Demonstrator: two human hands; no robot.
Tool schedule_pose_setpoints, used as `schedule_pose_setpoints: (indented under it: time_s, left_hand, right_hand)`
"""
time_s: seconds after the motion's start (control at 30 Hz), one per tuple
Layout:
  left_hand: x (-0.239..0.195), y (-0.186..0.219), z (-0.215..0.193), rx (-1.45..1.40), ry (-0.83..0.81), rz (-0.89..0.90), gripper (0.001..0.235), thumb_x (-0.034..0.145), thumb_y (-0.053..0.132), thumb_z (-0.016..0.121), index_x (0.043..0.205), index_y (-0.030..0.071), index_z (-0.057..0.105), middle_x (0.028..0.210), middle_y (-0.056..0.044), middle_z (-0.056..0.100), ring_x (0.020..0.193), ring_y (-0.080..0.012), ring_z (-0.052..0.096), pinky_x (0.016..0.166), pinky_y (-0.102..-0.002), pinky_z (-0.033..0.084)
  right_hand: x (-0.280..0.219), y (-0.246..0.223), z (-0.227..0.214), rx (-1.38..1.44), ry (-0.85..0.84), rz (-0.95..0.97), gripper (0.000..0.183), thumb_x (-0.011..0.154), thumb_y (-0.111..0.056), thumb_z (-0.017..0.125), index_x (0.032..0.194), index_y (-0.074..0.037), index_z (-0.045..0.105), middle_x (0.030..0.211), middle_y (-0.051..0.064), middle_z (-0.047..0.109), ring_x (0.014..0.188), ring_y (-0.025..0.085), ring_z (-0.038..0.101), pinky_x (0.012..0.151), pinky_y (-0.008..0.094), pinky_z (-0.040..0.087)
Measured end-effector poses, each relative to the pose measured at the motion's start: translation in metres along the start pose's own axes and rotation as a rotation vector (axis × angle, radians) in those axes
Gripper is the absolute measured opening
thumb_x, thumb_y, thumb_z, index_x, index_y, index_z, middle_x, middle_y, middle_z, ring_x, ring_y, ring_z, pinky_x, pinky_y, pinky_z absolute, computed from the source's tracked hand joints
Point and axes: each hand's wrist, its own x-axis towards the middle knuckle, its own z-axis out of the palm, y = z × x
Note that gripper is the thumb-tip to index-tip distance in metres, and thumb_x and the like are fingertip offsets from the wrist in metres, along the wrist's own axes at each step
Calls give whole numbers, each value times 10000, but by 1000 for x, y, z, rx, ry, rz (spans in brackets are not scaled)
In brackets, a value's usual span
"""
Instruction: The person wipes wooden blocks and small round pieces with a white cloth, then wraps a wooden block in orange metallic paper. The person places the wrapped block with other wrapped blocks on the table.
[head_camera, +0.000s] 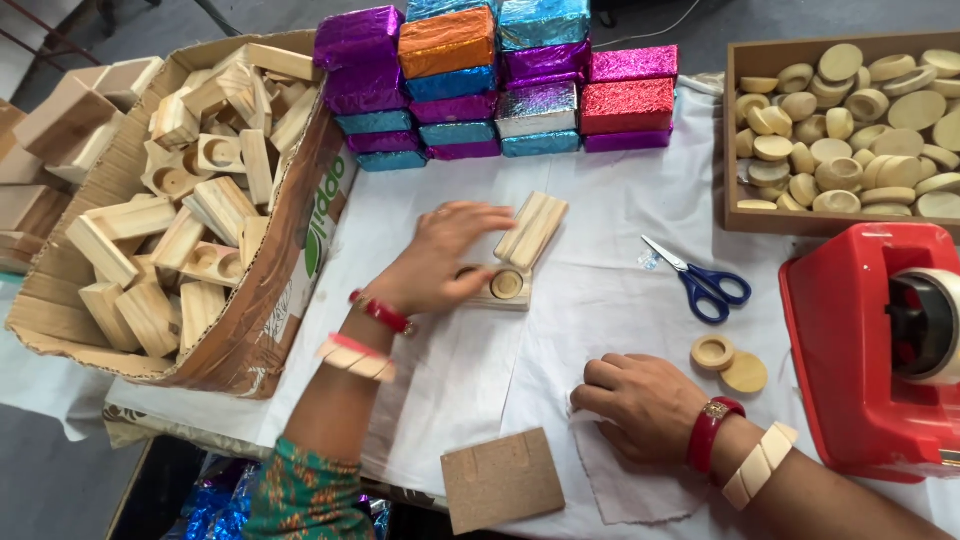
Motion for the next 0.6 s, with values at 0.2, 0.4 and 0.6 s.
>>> schedule_pose_setpoints:
  time_s: [0.2,0.4,0.6]
  left_hand:
    - [50,50,25,865,-604,249,950,710,254,769,1547,341,326,1641,-57,277,1509,-281,200,1119,-549,202]
    - [63,57,20,986,-578,403,1087,641,256,831,1557,308,248,1640,-23,301,1531,-216,167,1181,-544,93]
    - [50,45,0,718,-950,-148,1386,662,316,922,1624,50,-40,1253,-91,672,1282,-250,577,1291,-438,173]
  right_hand:
    - [-5,3,-1,27,88,-60,288,745,-115,745,1026,-141,688,990,58,627,937,264,617,798,395,512]
    - [-4,4,-4,8,89,-113,242,780,-144,743,1006,-103,666,967,72,618,915,273,606,809,400,507]
    - [-2,1,-8,6,-10,-90,222,836,-152,707,1044,-85,669,1001,79,618,939,262,603,838,396,502]
